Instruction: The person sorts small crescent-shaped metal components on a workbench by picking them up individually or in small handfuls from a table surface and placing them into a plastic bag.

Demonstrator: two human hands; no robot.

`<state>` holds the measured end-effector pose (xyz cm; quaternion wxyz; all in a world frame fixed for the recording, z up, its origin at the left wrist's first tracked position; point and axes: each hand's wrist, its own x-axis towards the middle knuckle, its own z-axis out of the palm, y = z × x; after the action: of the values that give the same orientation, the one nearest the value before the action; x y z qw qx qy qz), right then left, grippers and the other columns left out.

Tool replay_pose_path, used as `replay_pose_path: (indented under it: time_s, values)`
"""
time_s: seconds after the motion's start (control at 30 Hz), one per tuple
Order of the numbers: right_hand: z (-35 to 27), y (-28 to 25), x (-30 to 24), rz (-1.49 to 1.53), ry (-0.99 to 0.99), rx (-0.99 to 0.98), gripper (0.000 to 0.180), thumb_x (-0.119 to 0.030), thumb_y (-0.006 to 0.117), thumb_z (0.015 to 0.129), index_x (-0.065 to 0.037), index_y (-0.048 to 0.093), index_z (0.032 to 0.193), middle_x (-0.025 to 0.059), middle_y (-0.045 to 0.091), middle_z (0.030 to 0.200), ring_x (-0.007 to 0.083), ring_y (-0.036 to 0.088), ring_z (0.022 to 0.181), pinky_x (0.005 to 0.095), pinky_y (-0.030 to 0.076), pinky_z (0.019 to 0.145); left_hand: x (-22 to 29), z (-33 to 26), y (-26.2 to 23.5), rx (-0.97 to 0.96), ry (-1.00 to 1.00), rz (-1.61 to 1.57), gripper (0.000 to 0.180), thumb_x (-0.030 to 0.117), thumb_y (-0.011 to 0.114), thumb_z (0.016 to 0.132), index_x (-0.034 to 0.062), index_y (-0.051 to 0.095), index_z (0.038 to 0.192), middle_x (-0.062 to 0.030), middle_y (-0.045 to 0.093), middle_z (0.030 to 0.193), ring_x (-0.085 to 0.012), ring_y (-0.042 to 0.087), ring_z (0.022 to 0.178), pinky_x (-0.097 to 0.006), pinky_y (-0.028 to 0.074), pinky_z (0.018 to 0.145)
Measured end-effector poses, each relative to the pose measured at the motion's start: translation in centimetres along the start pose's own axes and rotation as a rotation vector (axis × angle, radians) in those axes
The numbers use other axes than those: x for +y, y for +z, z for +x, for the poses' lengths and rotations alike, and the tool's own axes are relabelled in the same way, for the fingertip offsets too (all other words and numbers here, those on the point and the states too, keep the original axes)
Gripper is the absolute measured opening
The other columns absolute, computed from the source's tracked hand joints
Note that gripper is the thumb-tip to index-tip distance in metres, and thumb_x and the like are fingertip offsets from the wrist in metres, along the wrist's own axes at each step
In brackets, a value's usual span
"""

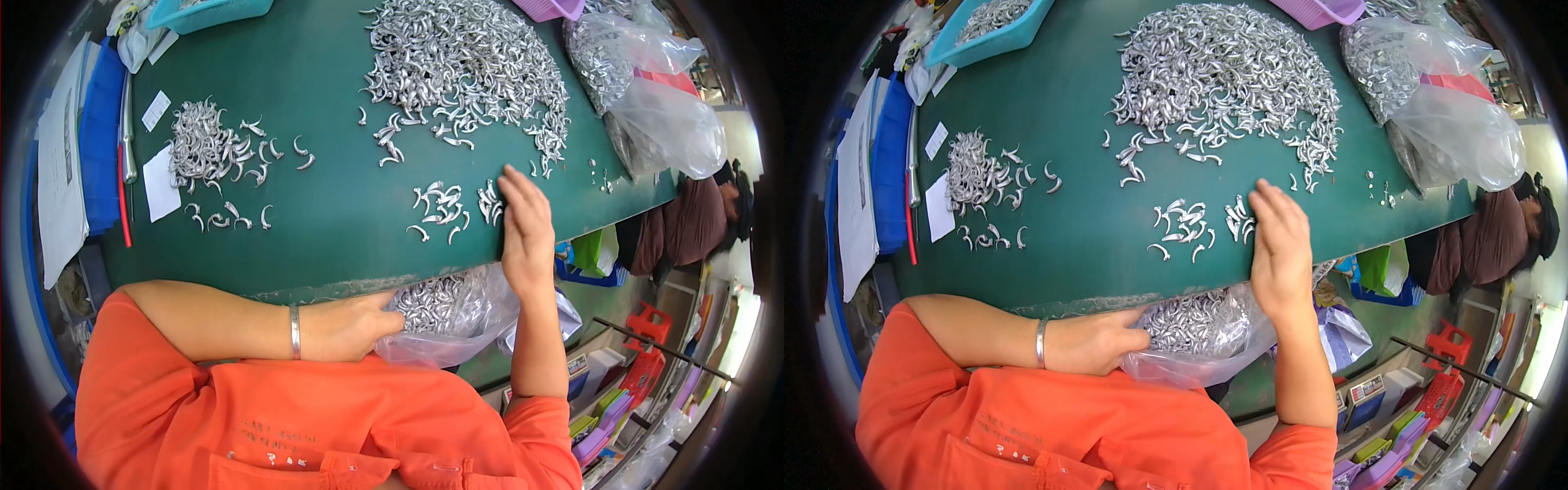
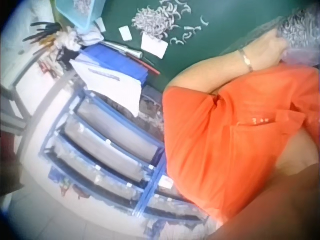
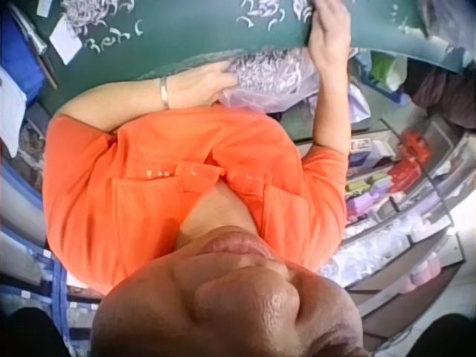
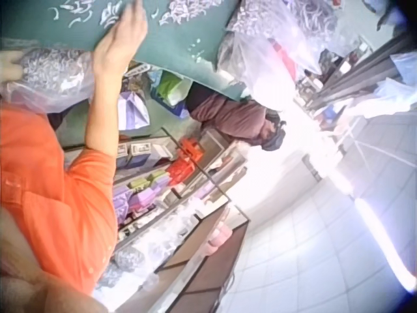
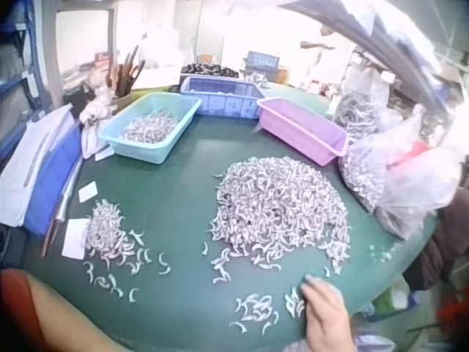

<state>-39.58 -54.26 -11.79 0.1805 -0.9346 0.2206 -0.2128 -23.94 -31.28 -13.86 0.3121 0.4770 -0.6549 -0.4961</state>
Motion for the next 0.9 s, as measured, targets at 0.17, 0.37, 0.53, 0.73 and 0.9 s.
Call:
replay_pose_path:
  time_s: [0.17,0.37,0.53,0.73,0.9]
  values:
    - [-1.8,-0.1,-2.2,0.202,0.123,0.073,0.036,0.006,0.056,0.087,0.001,0.062,0.121,0.0194,0.059,0.126,0.0364,0.055,0.116,0.0406,0.042,0.103,-0.2,-0.3,0.4,0.031,-0.005,-0.005,0.012,-0.007,0.06,0.073,-0.0044,0.056,0.083,-0.0408,0.038,0.133,-0.0544,0.05,0.112,-0.046,0.047,0.093]
    - [-3.7,-0.6,-3.8,0.241,-0.027,-0.002,0.025,0.007,0.069,0.076,-0.002,0.071,0.1,0.0119,0.067,0.095,0.0282,0.063,0.084,0.0364,0.052,0.075,-0.7,-0.2,0.5,0.056,0.01,-0.051,0.011,-0.008,0.06,0.072,-0.0061,0.057,0.082,-0.0408,0.036,0.137,-0.0545,0.047,0.118,-0.046,0.045,0.098]
    - [-1.8,-1.5,-3.7,0.345,-0.127,-0.153,0.031,0.005,0.069,0.077,-0.003,0.069,0.107,0.0134,0.066,0.107,0.0313,0.061,0.098,0.0395,0.049,0.087,-0.8,-0.1,0.7,0.139,0.138,0.091,0.015,-0.006,0.061,0.07,-0.005,0.058,0.085,-0.0366,0.045,0.123,-0.0506,0.054,0.102,-0.046,0.049,0.086]
    - [-1.1,-0.4,-3.2,0.25,-0.245,-0.198,0.032,0.002,0.072,0.075,-0.004,0.069,0.106,0.0117,0.065,0.107,0.0329,0.059,0.1,0.0408,0.047,0.09,-0.4,-0.4,0.4,0.069,0.043,0.039,0.011,-0.006,0.06,0.074,-0.0058,0.06,0.085,-0.039,0.04,0.133,-0.0527,0.051,0.114,-0.047,0.047,0.094]
    - [-1.5,-2.4,-3.8,0.58,-0.168,-0.482,0.029,0.003,0.07,0.075,-0.004,0.07,0.103,0.0112,0.064,0.104,0.0327,0.06,0.094,0.0402,0.048,0.085,-0.2,-0.3,0.6,0.107,0.08,0.06,0.012,-0.005,0.06,0.074,-0.0051,0.059,0.086,-0.0383,0.041,0.133,-0.0525,0.053,0.11,-0.047,0.047,0.094]
